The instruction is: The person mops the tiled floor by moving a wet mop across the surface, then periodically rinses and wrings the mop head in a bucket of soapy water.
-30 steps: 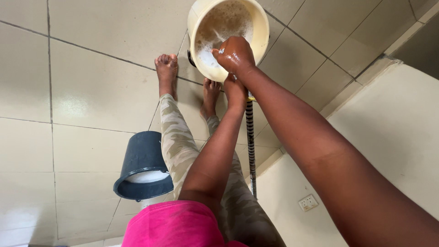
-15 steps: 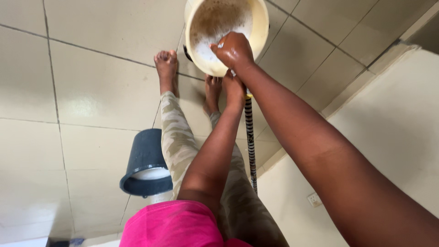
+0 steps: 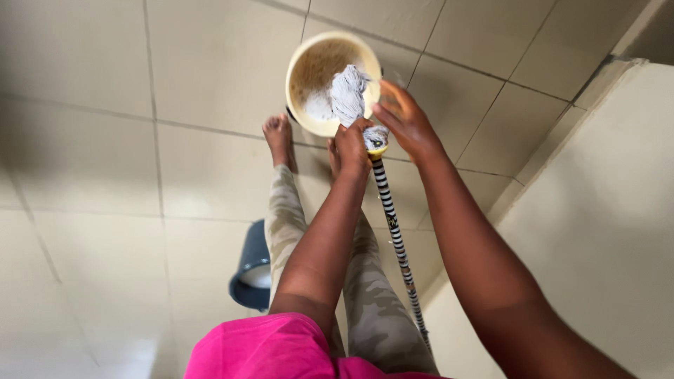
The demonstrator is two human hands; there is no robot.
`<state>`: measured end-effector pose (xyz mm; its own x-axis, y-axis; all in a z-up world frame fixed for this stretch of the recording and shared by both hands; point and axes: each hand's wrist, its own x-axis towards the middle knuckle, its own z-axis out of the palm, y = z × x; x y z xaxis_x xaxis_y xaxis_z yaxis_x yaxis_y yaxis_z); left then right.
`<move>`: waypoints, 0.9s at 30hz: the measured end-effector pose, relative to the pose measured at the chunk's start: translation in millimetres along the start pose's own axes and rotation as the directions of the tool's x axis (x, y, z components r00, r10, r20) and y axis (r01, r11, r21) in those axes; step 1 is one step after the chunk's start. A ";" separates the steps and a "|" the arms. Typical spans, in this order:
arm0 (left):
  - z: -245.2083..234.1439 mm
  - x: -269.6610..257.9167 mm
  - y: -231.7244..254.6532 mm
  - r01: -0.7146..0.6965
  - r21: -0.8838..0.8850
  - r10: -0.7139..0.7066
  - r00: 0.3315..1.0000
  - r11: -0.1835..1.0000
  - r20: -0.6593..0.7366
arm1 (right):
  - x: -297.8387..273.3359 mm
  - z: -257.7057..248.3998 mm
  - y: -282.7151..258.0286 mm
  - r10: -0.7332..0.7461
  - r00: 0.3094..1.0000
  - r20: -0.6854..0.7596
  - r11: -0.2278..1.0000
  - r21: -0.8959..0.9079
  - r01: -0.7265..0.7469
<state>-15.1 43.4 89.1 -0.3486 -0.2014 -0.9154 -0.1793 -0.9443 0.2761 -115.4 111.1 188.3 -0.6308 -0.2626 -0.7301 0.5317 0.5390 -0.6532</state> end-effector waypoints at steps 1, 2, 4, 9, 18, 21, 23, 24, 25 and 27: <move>12.5 -3.4 9.7 -0.010 0.012 0.010 1.000 1.000 0.024 | -17.9 -8.9 2.3 0.050 0.999 -0.018 0.997 0.064 -0.048; 24.2 -5.2 22.2 0.041 0.027 -0.040 0.999 0.999 -0.015 | -35.9 -15.9 5.9 0.099 0.995 -0.031 0.987 0.129 -0.094; 47.6 -10.0 45.6 0.080 0.054 -0.079 0.996 0.995 -0.031 | -66.7 -21.9 14.5 0.116 0.993 -0.002 0.981 0.155 -0.114; 99.3 -3.3 98.0 -0.012 0.125 0.001 0.996 0.992 0.088 | -151.4 -19.6 20.3 0.201 0.944 0.261 0.760 0.566 -0.319; 149.9 21.8 218.1 -0.059 0.163 0.014 0.966 0.985 0.259 | -284.9 -97.0 38.9 0.398 0.913 -0.084 0.901 0.222 -0.373; 144.7 -27.9 209.3 -0.185 0.159 0.098 0.893 0.970 0.439 | -312.7 -127.7 46.4 0.232 0.901 -0.367 0.926 -0.201 -0.320; 135.7 -68.1 178.9 -0.260 0.269 0.158 0.924 0.927 0.348 | -321.0 -148.0 44.3 0.150 0.908 -0.392 0.970 -0.117 -0.211; 126.7 -91.4 148.7 -0.227 0.289 0.121 0.932 0.930 0.341 | -320.1 -152.3 42.0 0.134 0.902 -0.410 0.975 -0.110 -0.194; 122.1 -112.6 112.2 -0.164 0.304 0.052 0.937 0.939 0.345 | -311.9 -157.7 35.8 0.140 0.926 -0.349 0.987 -0.025 -0.158; 116.4 -157.5 32.4 0.053 0.334 -0.184 0.909 0.941 0.374 | -302.4 -163.7 20.1 0.105 0.948 -0.300 0.994 0.042 -0.097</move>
<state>-73.0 74.9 276.3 -0.6282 0.0879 -0.7731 -0.4943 -0.8124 0.3093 -6.4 332.4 428.7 -0.7118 0.0479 -0.7007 0.6135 0.5282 -0.5871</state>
